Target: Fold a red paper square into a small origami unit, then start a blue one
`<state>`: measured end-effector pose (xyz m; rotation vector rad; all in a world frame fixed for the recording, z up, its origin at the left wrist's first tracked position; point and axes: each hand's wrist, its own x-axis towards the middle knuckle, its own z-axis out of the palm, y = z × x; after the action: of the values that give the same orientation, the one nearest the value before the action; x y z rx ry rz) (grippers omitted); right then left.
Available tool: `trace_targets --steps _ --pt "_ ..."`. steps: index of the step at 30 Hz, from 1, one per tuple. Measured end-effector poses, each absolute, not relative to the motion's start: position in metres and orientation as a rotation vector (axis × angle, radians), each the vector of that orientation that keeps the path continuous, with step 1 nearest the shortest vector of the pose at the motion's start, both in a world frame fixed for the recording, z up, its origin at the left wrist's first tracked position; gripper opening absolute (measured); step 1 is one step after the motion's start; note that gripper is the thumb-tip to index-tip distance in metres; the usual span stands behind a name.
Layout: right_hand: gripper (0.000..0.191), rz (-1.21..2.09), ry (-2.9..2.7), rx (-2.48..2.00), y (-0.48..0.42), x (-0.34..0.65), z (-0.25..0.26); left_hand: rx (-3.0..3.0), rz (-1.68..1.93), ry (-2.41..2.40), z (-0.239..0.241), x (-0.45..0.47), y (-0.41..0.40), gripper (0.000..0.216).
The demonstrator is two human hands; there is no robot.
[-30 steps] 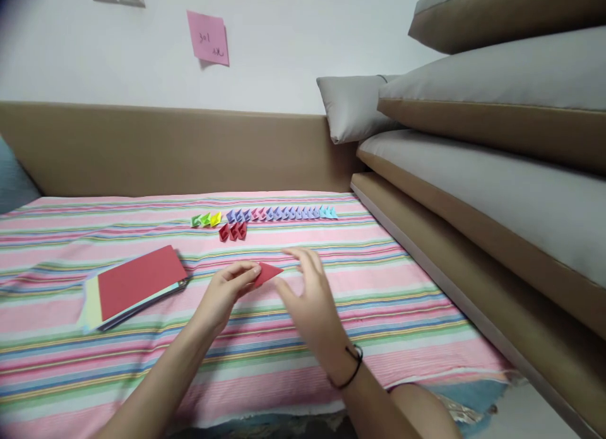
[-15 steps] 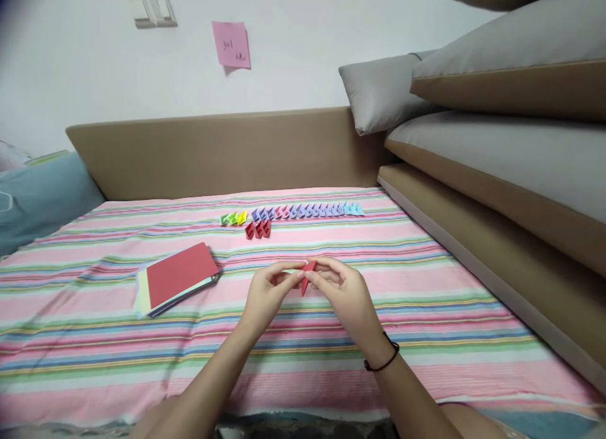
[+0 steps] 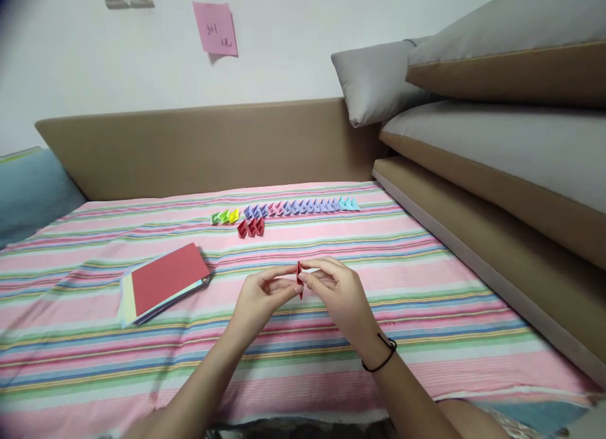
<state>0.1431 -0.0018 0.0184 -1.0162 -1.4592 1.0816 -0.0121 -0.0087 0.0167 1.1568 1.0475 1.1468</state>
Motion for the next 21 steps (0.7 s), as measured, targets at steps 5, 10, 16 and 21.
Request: trace_targets --steps 5,10,16,21 --pt "0.02 0.911 -1.547 -1.102 -0.008 0.141 0.018 1.235 1.178 1.105 0.018 -0.009 -0.009 0.038" --pt "0.019 0.706 -1.604 -1.108 -0.013 0.131 0.014 1.475 1.27 1.206 0.015 -0.006 -0.014 0.028" --pt "0.018 0.768 -1.481 -1.155 -0.015 0.131 0.014 1.549 1.346 1.168 0.015 -0.007 -0.016 0.024" --pt "0.016 0.767 -1.467 -1.062 -0.015 0.133 0.017 1.324 1.383 1.103 0.021 -0.008 -0.014 0.019"
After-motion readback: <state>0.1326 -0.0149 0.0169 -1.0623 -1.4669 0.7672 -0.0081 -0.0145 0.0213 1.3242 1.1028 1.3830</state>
